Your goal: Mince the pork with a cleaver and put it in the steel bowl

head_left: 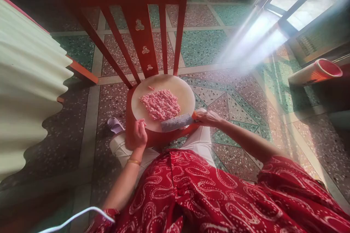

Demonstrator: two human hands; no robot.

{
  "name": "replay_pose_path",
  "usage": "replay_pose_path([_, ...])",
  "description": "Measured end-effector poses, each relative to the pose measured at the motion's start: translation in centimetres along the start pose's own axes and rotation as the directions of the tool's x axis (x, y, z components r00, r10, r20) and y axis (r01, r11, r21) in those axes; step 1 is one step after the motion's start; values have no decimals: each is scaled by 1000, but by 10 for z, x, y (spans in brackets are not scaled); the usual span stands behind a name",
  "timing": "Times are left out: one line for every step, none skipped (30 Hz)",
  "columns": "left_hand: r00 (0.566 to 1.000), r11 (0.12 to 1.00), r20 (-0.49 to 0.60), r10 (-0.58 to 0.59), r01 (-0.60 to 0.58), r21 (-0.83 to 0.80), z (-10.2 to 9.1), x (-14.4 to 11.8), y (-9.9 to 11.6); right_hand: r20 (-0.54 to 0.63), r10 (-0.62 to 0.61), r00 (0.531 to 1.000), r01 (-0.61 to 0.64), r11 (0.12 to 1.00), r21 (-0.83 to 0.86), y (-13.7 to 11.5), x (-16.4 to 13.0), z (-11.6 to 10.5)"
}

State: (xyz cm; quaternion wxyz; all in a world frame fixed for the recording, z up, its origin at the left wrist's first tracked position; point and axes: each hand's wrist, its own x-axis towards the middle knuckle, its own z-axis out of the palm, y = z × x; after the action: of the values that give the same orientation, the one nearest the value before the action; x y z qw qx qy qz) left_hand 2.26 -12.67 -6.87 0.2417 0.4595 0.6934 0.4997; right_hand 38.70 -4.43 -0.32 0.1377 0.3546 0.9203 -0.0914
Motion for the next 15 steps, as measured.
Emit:
replay_pose_path([1000, 1000, 5, -8, 8, -1, 0, -8, -2, 13, -22, 1000, 23, 999, -23, 7, 5, 3])
replay_pose_path([1000, 1000, 10, -15, 15, 2, 1, -14, -3, 26, -39, 999, 40, 998, -45, 13, 13, 4])
replay_pose_path([1000, 1000, 6, -22, 22, 5, 1, -19, -5, 37, -54, 998, 56, 996, -65, 18, 23, 3])
replay_pose_path([1000, 1000, -1, -30, 30, 8, 1, -23, -6, 45, -73, 996, 76, 994, -82, 23, 34, 1])
replay_pose_path([999, 999, -7, -36, 36, 11, 1, -24, -7, 50, -94, 994, 98, 990, -97, 26, 46, -3])
replay_pose_path([999, 999, -13, -40, 40, 18, 0, -24, -7, 49, -106, 993, 111, 988, -108, 30, 57, -7])
replay_pose_path([999, 999, -21, -38, 38, 32, -1, -23, -6, 45, -106, 993, 111, 987, -114, 32, 67, -13])
replay_pose_path([999, 998, -30, -27, 28, 51, -2, -20, -5, 36, -96, 995, 99, 989, -109, 33, 76, -20])
replay_pose_path([999, 997, -40, -10, 13, 76, -3, -17, -3, 21, -66, 998, 67, 993, -95, 34, 84, -27])
replay_pose_path([999, 995, -49, 7, -2, 102, -4, -13, -2, 3, -17, 1000, 17, 997, -69, 34, 91, -33])
replay_pose_path([998, 992, -56, 20, -14, 122, -5, -9, 0, -18, 43, 999, -44, 998, -35, 34, 98, -40])
replay_pose_path([998, 991, -57, 27, -19, 133, -5, -5, 1, -35, 106, 994, -106, 994, 6, 33, 104, -46])
replay_pose_path([998, 991, -52, 27, -20, 130, -4, -1, 2, -41, 161, 986, -159, 986, 48, 32, 109, -51])
replay_pose_path([999, 993, -44, 24, -19, 119, -2, 4, 2, -31, 202, 979, -199, 976, 87, 31, 115, -55])
replay_pose_path([999, 995, -37, 23, -19, 103, 0, 8, 1, -7, 224, 974, -222, 968, 119, 29, 119, -58])
